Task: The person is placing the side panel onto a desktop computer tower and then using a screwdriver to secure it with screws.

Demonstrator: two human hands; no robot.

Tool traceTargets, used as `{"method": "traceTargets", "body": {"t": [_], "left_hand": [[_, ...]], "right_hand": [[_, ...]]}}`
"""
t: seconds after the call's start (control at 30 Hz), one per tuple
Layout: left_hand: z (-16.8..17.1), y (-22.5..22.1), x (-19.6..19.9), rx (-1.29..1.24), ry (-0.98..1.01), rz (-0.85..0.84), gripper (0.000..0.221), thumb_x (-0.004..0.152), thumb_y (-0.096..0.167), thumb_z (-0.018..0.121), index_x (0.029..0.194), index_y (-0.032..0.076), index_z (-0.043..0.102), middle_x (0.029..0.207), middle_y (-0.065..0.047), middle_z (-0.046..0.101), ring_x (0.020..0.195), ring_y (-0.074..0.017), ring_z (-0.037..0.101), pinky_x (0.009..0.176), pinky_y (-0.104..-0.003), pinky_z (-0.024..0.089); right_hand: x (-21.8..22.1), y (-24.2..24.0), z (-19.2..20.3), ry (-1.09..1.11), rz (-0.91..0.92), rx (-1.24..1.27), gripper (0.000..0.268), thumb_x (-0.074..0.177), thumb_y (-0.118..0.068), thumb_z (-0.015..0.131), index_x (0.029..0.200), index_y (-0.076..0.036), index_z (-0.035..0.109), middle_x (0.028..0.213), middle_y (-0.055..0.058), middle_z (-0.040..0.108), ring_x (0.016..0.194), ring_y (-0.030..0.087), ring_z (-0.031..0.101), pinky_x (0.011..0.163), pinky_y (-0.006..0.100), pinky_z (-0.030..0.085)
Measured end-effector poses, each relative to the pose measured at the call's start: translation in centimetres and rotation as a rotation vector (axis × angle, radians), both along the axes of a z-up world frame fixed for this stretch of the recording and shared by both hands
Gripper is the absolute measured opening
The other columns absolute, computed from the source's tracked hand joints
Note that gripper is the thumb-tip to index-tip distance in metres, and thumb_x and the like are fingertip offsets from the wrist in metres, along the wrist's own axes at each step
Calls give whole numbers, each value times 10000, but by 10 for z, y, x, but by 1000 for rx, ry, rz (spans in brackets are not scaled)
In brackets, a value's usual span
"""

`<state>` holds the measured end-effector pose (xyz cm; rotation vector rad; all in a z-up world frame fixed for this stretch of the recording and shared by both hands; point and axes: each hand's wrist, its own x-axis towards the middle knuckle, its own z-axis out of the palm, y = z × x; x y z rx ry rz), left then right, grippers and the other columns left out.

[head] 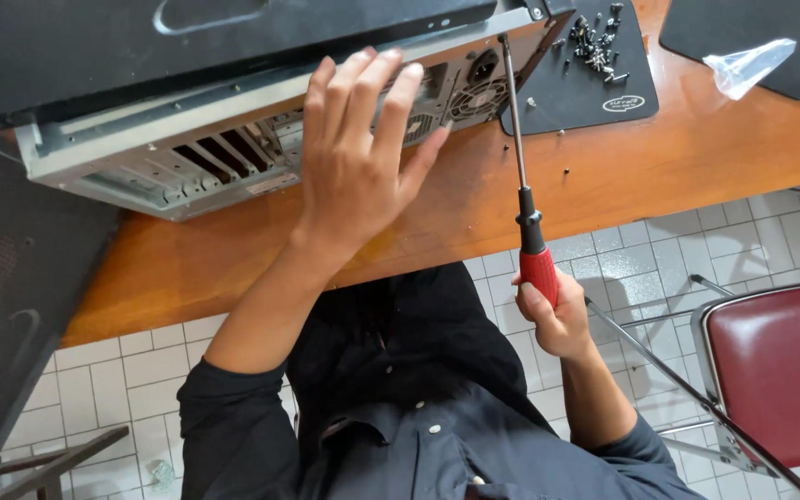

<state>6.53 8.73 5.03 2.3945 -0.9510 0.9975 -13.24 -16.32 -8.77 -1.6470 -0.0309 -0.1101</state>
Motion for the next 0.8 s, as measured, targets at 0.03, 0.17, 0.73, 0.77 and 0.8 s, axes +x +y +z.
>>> {"method": "traceTargets", "body": {"t": [0.03,0.17,0.73,0.77,0.8], "left_hand": [[-2,0,0,-1,2,2,465,1067,436,713,1300,43,628,1335,-178,642,1265,-342,590,1127,-552,418],[-1,2,3,18,-17,43,485,1058,427,756,1303,28,631,1355,-192,616,1262,-355,573,1101,-516,457],[6,11,16,302,-187,81,609,1063,497,749,1368,-17,629,1244,-157,639,1088,-284,635,977,-405,530],[5,10,17,313,-183,79,650,1064,548,729,1365,-18,622,1225,-150,646,1070,-270,619,973,-405,538],[4,9,19,325,-181,74,692,1065,599,708,1362,-20,614,1206,-143,653,1051,-256,604,969,-405,545]], "right_hand": [[-2,0,4,2,2,-1,249,1023,-231,514,1007,11,571,558,-7,390,453,88,346,453,241,295],[-1,3,33,8,-87,-293,260,995,-275,535,1076,-42,620,619,-34,475,531,94,405,560,252,385],[-24,1,127,-139,-463,-734,423,1024,-314,489,1096,43,704,572,8,554,509,117,487,550,256,407],[-28,-2,121,-223,-459,-881,428,1006,-300,552,1163,74,690,804,117,650,610,207,580,610,308,466],[-32,-5,114,-307,-454,-1027,462,988,-285,614,1230,104,676,1036,229,743,710,299,672,670,362,524]]}}
